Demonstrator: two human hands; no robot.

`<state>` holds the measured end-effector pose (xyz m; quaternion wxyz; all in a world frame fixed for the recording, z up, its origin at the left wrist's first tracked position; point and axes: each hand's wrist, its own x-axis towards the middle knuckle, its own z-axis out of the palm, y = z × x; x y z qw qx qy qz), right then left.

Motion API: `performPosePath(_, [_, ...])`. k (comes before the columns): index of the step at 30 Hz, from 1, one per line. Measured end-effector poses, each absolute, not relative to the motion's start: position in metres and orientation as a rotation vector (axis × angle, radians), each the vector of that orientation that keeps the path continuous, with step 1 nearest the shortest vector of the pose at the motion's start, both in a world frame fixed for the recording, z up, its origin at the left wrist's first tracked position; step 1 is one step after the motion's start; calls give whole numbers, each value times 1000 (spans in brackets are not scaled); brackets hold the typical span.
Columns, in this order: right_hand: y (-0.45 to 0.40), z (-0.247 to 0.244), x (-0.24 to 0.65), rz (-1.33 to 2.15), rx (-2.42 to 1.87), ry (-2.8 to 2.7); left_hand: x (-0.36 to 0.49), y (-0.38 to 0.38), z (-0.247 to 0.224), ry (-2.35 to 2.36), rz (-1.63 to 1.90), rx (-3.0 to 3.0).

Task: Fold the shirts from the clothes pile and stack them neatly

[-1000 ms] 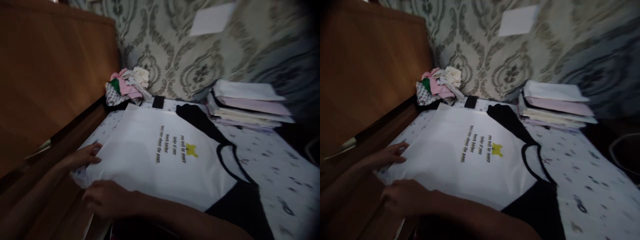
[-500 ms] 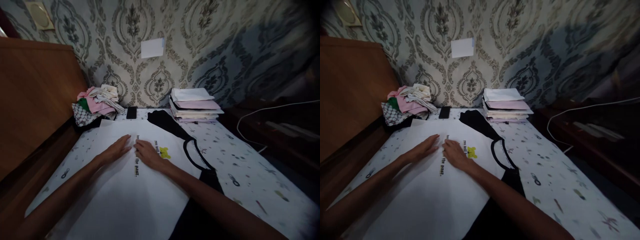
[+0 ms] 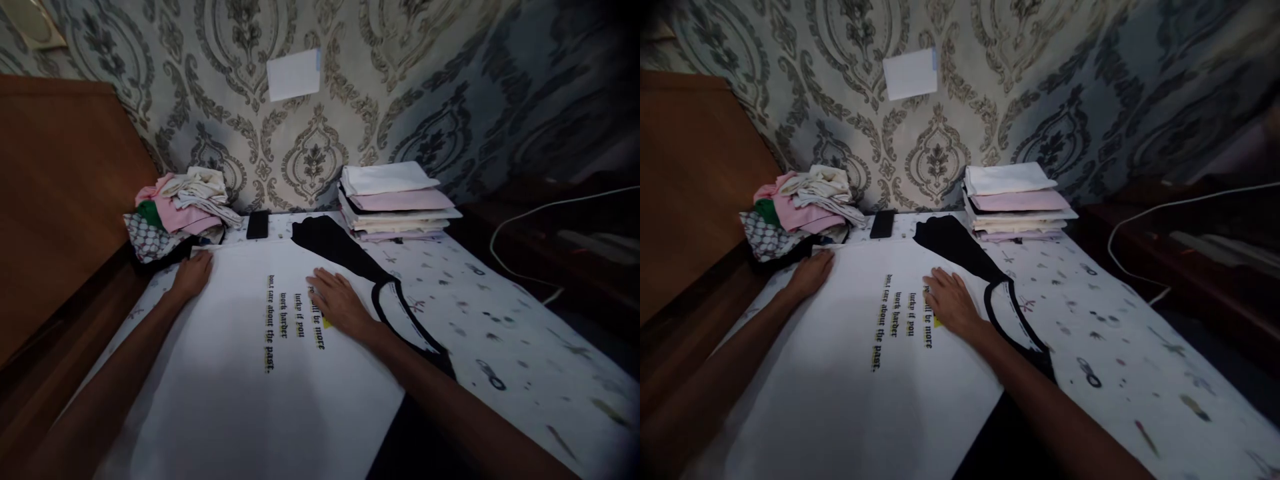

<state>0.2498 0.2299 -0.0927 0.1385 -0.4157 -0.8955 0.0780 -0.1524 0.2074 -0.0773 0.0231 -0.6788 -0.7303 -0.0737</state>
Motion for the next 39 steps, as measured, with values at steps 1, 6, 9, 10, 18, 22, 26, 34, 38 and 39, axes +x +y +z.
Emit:
performPosePath(1, [229, -90, 250, 231, -1209, -2599, -145, 207, -80, -2232, -237, -2117])
performPosePath(6, [240, -89, 272, 206, -1305, -2558, -139, 219, -91, -2096, -354, -2228])
performPosePath(9, [257, -93, 298, 166, -1414, -2449, -149, 226, -93, -2115, -368, -2157])
performPosePath(10, [266, -93, 304, 165, -1426, -2415, -150, 227, -92, -2111, -361, -2142])
performPosePath(18, [383, -61, 257, 308, -1572, -2255, -122, 243, -57, -2081, -70, -2050])
performPosePath(22, [431, -58, 221, 366, -1893, -2090, -120, 260, -40, -2171, 161, -1988])
performPosePath(26, [450, -62, 209, 376, -2030, -1969, -126, 271, -32, -2179, 285, -2024])
performPosePath(34, [450, -52, 210, 506, -1991, -1820, -128, 275, -25, -2238, 411, -1960])
performPosePath(38, [436, -39, 221, 505, -1776, -1800, -121, 256, -14, -2211, 295, -1947])
performPosePath(39, [429, -35, 227, 511, -1716, -1801, -119, 248, -10, -2204, 254, -1945])
